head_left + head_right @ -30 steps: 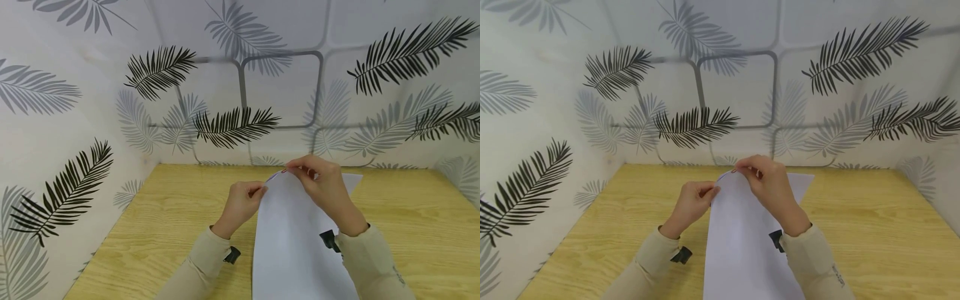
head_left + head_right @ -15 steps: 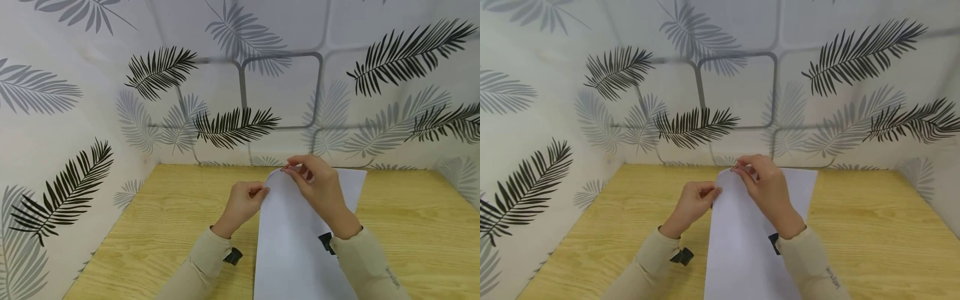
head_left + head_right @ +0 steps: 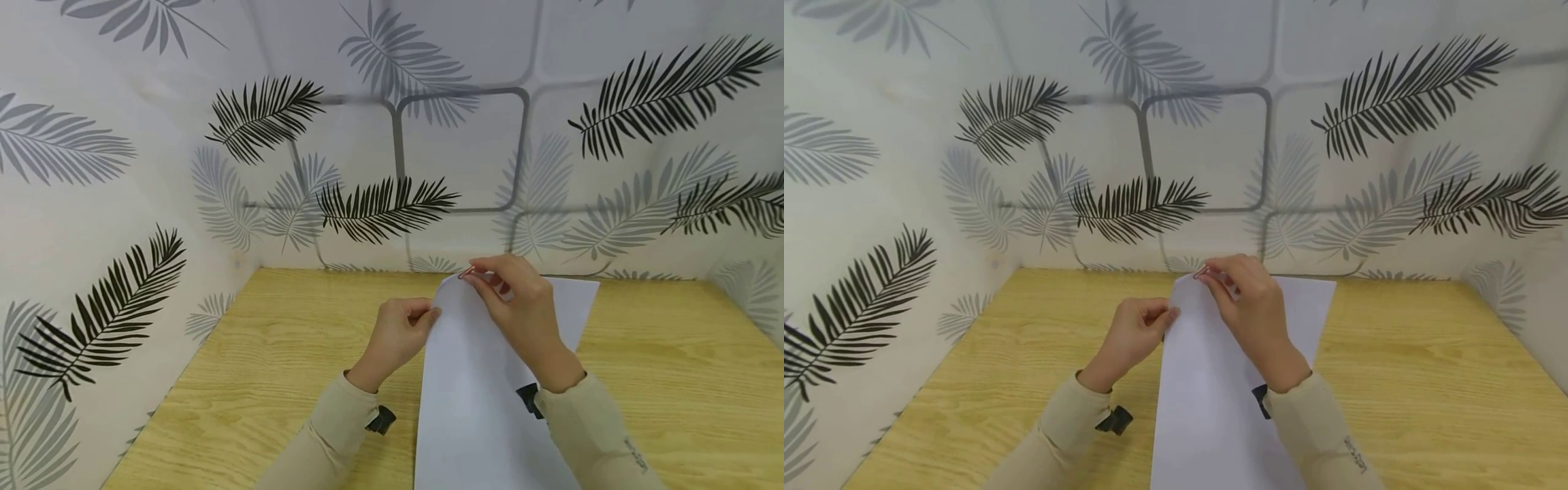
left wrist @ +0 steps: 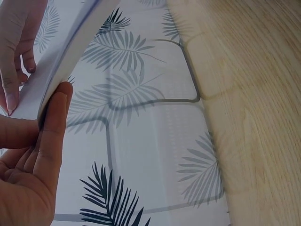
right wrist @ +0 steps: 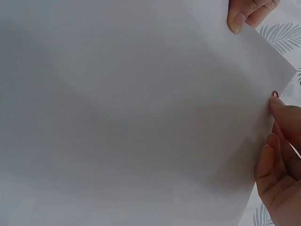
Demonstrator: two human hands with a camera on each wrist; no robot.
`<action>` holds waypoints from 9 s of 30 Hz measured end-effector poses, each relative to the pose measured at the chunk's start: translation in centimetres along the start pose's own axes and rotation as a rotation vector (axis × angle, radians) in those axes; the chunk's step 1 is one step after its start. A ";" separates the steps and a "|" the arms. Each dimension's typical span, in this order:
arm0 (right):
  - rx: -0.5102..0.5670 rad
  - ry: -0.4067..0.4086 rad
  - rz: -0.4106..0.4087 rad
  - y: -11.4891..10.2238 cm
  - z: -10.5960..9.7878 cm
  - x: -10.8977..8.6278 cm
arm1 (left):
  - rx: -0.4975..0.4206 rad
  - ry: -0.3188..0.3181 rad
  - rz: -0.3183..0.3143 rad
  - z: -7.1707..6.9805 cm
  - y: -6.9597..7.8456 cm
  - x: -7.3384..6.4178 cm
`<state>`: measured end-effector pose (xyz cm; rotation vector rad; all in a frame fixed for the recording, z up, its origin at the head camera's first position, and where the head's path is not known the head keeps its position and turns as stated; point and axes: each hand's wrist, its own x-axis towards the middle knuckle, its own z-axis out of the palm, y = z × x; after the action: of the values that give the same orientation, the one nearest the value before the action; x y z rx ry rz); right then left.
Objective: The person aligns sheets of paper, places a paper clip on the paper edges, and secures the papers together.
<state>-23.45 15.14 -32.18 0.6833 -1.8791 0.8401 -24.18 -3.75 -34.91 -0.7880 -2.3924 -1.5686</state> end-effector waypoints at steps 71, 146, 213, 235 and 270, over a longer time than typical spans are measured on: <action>-0.093 -0.090 0.448 3.2 -5.9 -0.8 | -0.025 0.095 -0.013 -1.3 -0.5 0.5; 0.462 -0.256 1.037 4.6 -8.4 -2.9 | -0.140 0.126 -0.187 -2.3 -0.8 0.7; 0.300 -0.721 1.063 9.2 -4.8 -6.1 | -0.012 -0.057 -0.524 -0.2 -7.4 3.4; 0.126 -0.741 1.057 10.1 -3.3 -8.2 | 0.043 -0.061 -0.493 1.6 -9.0 3.1; -0.143 -0.757 1.016 9.8 -1.2 -9.2 | 0.418 -0.156 -0.309 1.8 -10.0 1.9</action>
<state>-26.43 22.99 -42.70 -0.1597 -3.0147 1.1195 -30.66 -4.60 -42.85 -0.4869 -2.9275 -1.0530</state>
